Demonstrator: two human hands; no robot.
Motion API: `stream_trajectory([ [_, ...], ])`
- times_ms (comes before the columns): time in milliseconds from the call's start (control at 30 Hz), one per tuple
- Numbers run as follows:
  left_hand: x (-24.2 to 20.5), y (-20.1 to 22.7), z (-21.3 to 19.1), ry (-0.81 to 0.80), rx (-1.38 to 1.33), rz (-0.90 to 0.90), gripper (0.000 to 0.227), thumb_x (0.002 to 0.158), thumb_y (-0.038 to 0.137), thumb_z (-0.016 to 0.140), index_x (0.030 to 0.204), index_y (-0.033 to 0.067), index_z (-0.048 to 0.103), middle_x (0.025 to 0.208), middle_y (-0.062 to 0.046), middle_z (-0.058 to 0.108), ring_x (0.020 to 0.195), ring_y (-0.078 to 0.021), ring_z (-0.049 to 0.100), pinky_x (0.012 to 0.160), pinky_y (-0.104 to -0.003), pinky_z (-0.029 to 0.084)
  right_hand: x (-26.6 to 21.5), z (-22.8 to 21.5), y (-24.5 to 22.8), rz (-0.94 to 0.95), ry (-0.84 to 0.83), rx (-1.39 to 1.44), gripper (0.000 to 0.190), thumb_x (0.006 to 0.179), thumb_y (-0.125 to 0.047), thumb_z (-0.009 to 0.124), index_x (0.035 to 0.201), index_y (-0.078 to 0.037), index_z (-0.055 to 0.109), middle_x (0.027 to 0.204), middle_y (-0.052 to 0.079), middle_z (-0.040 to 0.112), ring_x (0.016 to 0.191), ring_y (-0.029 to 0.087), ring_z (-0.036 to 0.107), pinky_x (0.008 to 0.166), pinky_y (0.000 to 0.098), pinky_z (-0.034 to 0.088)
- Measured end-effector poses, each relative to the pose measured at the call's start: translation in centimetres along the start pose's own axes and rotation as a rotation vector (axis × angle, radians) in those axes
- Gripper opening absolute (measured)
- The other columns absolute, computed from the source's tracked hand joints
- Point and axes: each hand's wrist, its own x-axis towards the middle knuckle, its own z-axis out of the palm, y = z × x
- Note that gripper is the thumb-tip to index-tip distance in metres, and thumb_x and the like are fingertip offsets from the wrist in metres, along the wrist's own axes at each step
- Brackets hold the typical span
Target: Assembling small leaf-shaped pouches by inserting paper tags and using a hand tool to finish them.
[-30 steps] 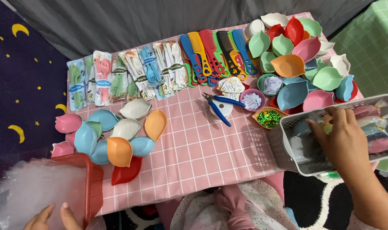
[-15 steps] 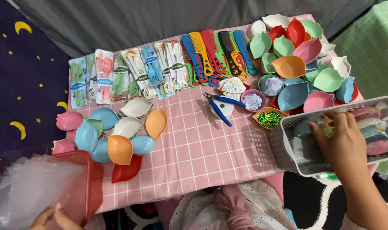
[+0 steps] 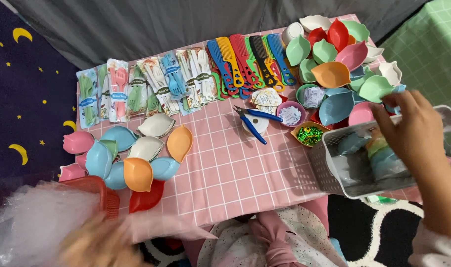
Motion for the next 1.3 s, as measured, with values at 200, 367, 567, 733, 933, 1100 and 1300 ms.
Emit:
stream_trajectory([
  [200,7.1,6.0,12.8,-0.170,-0.362,0.003,0.014,0.076,0.012,0.070,0.086,0.0070,0.062,0.078,-0.001,0.062,0.072,-0.0166,0.055,0.081,-0.036,0.041,7.1,3.6,2.6,0.017,-0.239,0.128,0.014,0.088,-0.011,0.056,0.081,-0.003,0.063,0.073,0.010,0.057,0.062,0.025,0.051,0.058,0.0361,0.038],
  [367,6.1,6.8,17.0,-0.236,-0.410,0.140,0.020,0.070,0.015,0.076,0.085,0.0091,0.064,0.079,0.000,0.064,0.070,-0.0128,0.056,0.086,-0.038,0.040,10.4,9.2,4.2,0.186,-0.411,0.031,0.022,0.082,-0.017,0.053,0.065,-0.003,0.051,0.058,0.014,0.052,0.053,0.030,0.043,0.046,0.0383,0.035],
  [567,6.8,7.6,17.5,-0.310,-0.568,0.145,0.013,0.073,0.009,0.073,0.084,0.0108,0.065,0.074,0.000,0.053,0.066,-0.0120,0.052,0.101,-0.052,0.025,11.6,12.0,3.9,0.268,-0.614,-0.158,0.045,0.085,-0.037,0.056,0.061,0.000,0.059,0.059,0.015,0.057,0.058,0.032,0.056,0.047,0.0392,0.044],
  [733,7.3,7.8,17.7,-0.373,-0.676,0.180,0.010,0.077,0.006,0.068,0.084,0.0117,0.062,0.078,-0.001,0.049,0.073,-0.0141,0.053,0.103,-0.053,0.023,11.7,11.9,3.8,0.352,-0.671,-0.129,0.037,0.082,-0.033,0.053,0.068,-0.001,0.061,0.066,0.014,0.060,0.060,0.030,0.056,0.046,0.0373,0.043],
  [933,8.1,8.7,17.8,-0.394,-0.682,0.201,0.008,0.080,0.011,0.065,0.087,0.0123,0.061,0.092,-0.004,0.050,0.075,-0.0154,0.054,0.104,-0.054,0.020,11.8,13.5,5.7,0.353,-0.552,-0.143,0.022,0.079,-0.029,0.063,0.074,-0.009,0.070,0.064,0.011,0.061,0.055,0.028,0.057,0.042,0.0366,0.044],
  [1100,8.3,8.9,18.6,-0.405,-0.702,0.195,0.007,0.080,0.011,0.065,0.085,0.0132,0.061,0.098,-0.009,0.049,0.078,-0.0191,0.059,0.105,-0.055,0.019,12.5,6.5,1.7,0.044,-0.206,0.070,0.014,0.087,-0.007,0.054,0.077,-0.002,0.060,0.061,0.009,0.054,0.050,0.022,0.046,0.045,0.0333,0.038],
  [1300,8.8,9.5,19.6,-0.406,-0.744,0.195,0.004,0.083,0.020,0.061,0.084,0.0163,0.061,0.098,-0.007,0.048,0.087,-0.0187,0.058,0.103,-0.055,0.019,10.9,-1.5,-9.2,-0.337,-0.123,0.446,0.010,0.080,0.004,0.059,0.086,0.000,0.065,0.074,0.013,0.063,0.066,0.026,0.060,0.062,0.0355,0.047],
])
